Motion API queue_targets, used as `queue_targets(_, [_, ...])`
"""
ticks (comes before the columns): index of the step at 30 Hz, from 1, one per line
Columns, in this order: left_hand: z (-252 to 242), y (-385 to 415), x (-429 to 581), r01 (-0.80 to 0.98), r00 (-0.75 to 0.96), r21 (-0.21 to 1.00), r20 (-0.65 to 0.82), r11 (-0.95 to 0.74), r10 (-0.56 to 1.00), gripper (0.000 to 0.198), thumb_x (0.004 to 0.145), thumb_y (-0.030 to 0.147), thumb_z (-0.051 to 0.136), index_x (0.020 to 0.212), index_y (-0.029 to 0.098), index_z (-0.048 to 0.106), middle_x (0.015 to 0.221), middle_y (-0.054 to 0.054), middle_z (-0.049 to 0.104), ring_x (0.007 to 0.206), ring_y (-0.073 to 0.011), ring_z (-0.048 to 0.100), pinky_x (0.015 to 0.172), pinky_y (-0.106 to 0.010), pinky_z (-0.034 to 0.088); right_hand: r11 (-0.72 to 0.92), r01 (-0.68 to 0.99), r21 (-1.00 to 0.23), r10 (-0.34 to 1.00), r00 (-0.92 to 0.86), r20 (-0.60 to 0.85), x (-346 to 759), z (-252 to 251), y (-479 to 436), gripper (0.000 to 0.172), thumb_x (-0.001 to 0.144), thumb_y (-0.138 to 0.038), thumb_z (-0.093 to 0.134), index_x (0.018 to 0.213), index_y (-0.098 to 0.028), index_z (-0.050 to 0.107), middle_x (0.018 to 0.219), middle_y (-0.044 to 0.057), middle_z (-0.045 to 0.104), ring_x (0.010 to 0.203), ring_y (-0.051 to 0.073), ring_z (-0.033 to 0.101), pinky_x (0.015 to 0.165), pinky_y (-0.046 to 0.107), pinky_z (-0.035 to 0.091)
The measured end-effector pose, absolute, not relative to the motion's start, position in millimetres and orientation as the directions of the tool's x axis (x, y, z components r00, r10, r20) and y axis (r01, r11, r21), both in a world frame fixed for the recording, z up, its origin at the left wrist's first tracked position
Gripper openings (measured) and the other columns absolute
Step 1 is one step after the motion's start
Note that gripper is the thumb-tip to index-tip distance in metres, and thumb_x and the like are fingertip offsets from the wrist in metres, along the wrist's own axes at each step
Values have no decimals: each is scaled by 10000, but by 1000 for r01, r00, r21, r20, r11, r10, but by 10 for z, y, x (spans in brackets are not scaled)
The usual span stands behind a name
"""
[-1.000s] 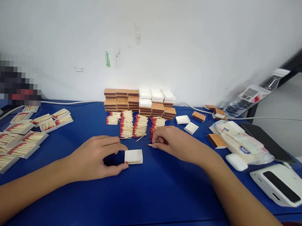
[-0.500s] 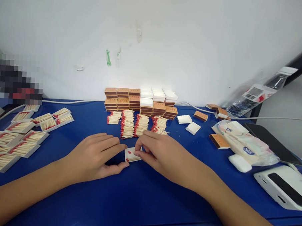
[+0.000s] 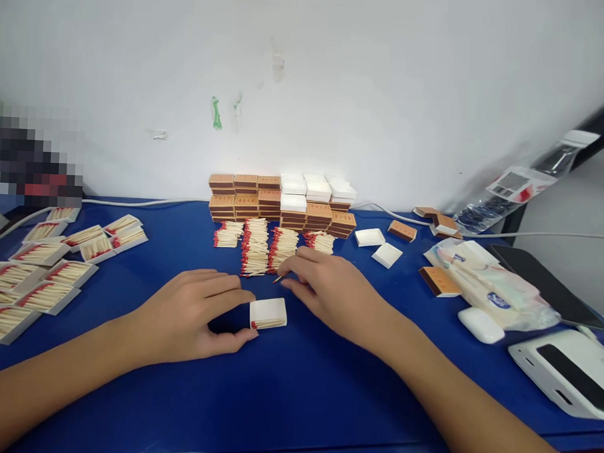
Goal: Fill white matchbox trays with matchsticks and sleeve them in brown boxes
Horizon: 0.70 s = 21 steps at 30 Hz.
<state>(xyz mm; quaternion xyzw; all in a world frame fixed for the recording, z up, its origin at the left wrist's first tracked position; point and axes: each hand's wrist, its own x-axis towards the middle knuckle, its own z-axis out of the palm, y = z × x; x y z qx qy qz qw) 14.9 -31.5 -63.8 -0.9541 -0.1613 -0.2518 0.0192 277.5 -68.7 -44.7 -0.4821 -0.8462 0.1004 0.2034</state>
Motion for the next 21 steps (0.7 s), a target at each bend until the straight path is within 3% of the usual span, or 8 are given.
queue_targets(2, [-646,-314,149,320,824,66,473,-945,312,234,948,388,698,959,158,737,788,-9,686,663,-182,649,635,-356,515,523,780,-345,852,-464,243,2841,-517,-601,153,1043,-227,602,1142,-217,719,989,59,660,806,183,619,666,293,433])
queue_targets(7, [-631,-326,145,331,821,85,465,-940,331,227,948,388,694,977,168,743,776,1,675,661,-175,654,625,-343,497,507,793,-338,862,-460,213,2837,-623,-507,108,1042,-226,597,975,-195,675,912,38,618,756,166,565,655,287,402])
queue_targets(21, [-631,-332,141,347,831,88,433,-934,349,240,964,411,663,1008,186,731,799,-1,693,701,-176,680,658,-326,501,483,811,-330,875,-446,188,2851,-604,-493,136,1048,-270,584,939,-202,631,867,29,600,729,168,546,639,286,392])
